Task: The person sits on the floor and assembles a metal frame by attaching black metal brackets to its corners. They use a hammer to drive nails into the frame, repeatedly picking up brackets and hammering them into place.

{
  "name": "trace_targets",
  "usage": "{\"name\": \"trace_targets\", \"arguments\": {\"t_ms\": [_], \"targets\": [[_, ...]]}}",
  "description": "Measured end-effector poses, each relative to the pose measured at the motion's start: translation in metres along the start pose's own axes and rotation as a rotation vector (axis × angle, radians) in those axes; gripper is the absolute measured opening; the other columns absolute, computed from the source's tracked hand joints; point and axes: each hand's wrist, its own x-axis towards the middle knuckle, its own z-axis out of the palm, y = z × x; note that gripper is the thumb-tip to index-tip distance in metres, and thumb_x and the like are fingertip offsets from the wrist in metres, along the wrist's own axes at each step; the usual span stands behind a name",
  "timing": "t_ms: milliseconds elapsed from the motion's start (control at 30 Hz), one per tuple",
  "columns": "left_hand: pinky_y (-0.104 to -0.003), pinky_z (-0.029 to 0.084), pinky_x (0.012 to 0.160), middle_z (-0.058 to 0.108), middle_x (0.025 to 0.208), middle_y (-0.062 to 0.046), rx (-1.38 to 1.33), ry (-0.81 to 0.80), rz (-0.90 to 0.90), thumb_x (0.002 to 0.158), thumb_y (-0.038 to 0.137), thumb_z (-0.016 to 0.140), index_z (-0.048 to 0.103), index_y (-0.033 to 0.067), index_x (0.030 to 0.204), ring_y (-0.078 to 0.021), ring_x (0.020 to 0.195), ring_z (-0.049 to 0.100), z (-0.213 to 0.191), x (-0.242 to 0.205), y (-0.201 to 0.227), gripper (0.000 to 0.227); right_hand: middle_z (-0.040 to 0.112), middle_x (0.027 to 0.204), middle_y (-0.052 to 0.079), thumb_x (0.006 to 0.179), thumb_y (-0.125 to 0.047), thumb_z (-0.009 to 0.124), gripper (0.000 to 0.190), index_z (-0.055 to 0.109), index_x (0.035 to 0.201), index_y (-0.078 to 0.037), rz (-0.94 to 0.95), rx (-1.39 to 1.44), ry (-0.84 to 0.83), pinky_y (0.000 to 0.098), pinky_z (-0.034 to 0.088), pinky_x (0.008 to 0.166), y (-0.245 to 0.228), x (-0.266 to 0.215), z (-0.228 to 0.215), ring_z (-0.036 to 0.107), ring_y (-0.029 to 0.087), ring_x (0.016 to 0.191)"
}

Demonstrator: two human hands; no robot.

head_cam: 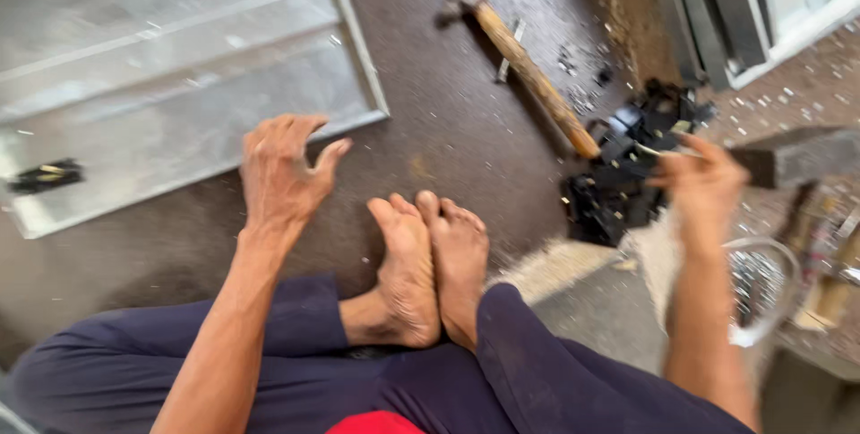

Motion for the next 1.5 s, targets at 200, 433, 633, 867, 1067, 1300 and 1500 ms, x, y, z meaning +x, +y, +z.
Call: {"name": "trace_targets", "arguments": {"t_ms": [200, 433, 633, 867, 1067, 1300, 1500], "targets": [[-0.032, 0.060, 0.071, 0.066, 0.122, -0.008, -1.066, -0.421, -0.444, 0.094, 0.030, 0.068, 0.048, 0.0091, 0.143, -0.0164, 0.097, 0.068, 0.052, 0.014, 0.083, 0.057, 0.069, 0.091, 0.015, 0.096, -0.006, 0.068, 0.037, 0.065, 0.131, 0.004, -0.147, 0.057, -0.307, 0.0239, 0.053, 0.048, -0.079, -0.041, 0.128, 0.065, 0.013, 0.063], [-0.045, 0.054, 0.096, 0.065, 0.123, -0.010, -0.005, -0.117, 0.060, 0.096, 0.016, 0.078, 0.060, 0.0094, 0.146, -0.0301, 0.111, 0.059, 0.020, 0.039, -0.038, 0.054, 0.071, 0.105, 0.020, 0.091, -0.008, 0.082, 0.029, 0.075, 0.117, 0.003, -0.471, -0.500, -0.152, 0.0403, 0.057, 0.076, -0.038, 0.077, 0.127, 0.071, 0.027, 0.083], [-0.040, 0.058, 0.093, 0.058, 0.113, -0.007, -0.104, -0.080, -0.005, 0.094, 0.016, 0.082, 0.072, 0.0158, 0.134, -0.0260, 0.105, 0.056, 0.046, 0.044, -0.091, 0.041, 0.076, 0.107, 0.017, 0.103, -0.010, 0.079, 0.011, 0.079, 0.111, -0.002, -0.458, -0.533, -0.186, 0.0363, 0.060, 0.080, -0.003, 0.089, 0.123, 0.073, 0.024, 0.093], [-0.030, 0.060, 0.072, 0.058, 0.109, -0.003, -0.248, 0.130, -0.066, 0.082, 0.023, 0.090, 0.061, 0.0118, 0.134, -0.0172, 0.090, 0.061, 0.064, 0.057, -0.087, 0.061, 0.077, 0.100, 0.016, 0.104, 0.003, 0.067, 0.012, 0.077, 0.111, 0.004, -0.511, -0.538, -0.088, 0.0298, 0.062, 0.072, -0.005, 0.078, 0.112, 0.075, 0.020, 0.084], [-0.027, 0.059, 0.077, 0.066, 0.097, -0.001, -0.267, 0.038, 0.026, 0.095, 0.005, 0.078, 0.071, 0.0147, 0.125, -0.0181, 0.093, 0.063, 0.081, 0.056, -0.101, 0.033, 0.077, 0.100, 0.015, 0.106, 0.004, 0.066, 0.012, 0.076, 0.110, 0.002, -0.535, -0.487, -0.061, 0.0283, 0.066, 0.072, -0.009, 0.077, 0.116, 0.076, 0.017, 0.085], [-0.030, 0.059, 0.082, 0.067, 0.094, -0.002, -0.323, 0.012, 0.068, 0.091, 0.002, 0.078, 0.073, 0.0093, 0.117, -0.0169, 0.092, 0.065, 0.088, 0.060, -0.090, 0.027, 0.077, 0.097, 0.012, 0.110, -0.005, 0.069, 0.010, 0.078, 0.112, -0.003, -0.807, -0.375, -0.264, 0.0323, 0.060, 0.070, -0.059, 0.042, 0.203, 0.073, 0.018, 0.081], [-0.033, 0.058, 0.089, 0.069, 0.099, -0.001, -0.290, 0.041, 0.109, 0.092, 0.005, 0.079, 0.076, 0.0125, 0.110, -0.0158, 0.099, 0.064, 0.095, 0.067, -0.081, 0.020, 0.072, 0.103, 0.018, 0.103, 0.003, 0.069, 0.012, 0.072, 0.114, 0.001, -0.948, -0.265, -0.516, 0.0341, 0.058, 0.075, -0.100, 0.029, 0.294, 0.070, 0.026, 0.089]]}}
